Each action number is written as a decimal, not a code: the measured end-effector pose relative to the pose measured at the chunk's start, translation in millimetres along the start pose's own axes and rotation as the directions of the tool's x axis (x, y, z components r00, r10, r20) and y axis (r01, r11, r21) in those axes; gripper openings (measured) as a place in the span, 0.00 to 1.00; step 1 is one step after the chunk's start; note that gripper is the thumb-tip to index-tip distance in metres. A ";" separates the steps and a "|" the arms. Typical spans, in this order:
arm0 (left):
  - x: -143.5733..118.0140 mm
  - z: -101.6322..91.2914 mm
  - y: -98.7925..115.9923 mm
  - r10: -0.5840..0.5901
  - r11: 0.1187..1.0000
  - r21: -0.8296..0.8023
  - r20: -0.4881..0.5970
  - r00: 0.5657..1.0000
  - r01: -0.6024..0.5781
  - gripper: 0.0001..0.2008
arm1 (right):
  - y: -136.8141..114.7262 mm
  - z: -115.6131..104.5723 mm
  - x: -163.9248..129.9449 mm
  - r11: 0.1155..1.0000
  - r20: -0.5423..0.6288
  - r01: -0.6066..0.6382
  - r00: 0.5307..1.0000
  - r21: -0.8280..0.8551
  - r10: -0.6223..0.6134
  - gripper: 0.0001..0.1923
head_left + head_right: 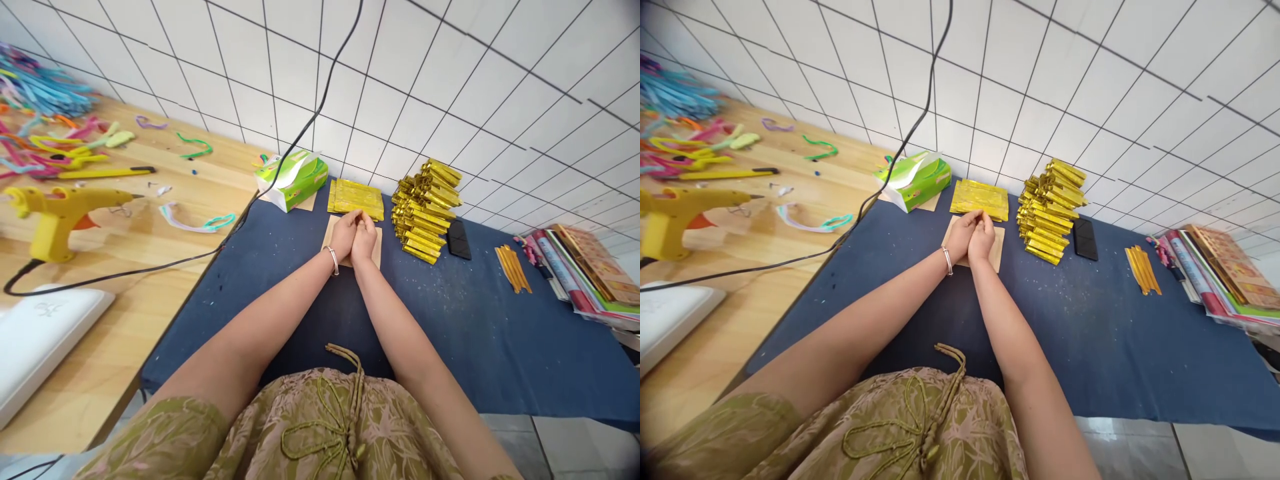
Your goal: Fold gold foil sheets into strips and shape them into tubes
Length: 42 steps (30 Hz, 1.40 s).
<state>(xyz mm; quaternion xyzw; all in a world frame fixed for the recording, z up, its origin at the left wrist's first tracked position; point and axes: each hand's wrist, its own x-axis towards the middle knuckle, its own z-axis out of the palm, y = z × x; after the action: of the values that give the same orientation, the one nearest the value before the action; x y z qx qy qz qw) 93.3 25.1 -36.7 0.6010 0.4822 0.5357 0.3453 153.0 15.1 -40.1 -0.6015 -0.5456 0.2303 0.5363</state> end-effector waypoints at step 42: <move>-25.5 -58.0 6.9 -0.007 0.601 0.760 0.311 0.950 -0.245 0.34 | -6.5 -47.7 -17.3 0.668 0.344 0.265 0.939 -0.695 -0.015 0.31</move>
<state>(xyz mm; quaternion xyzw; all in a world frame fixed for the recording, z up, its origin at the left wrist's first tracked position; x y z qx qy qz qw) 39.0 -7.0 -27.3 0.7922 0.5727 0.1980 0.0725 186.3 -20.4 -24.4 -0.6772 -0.7137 0.0415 0.1743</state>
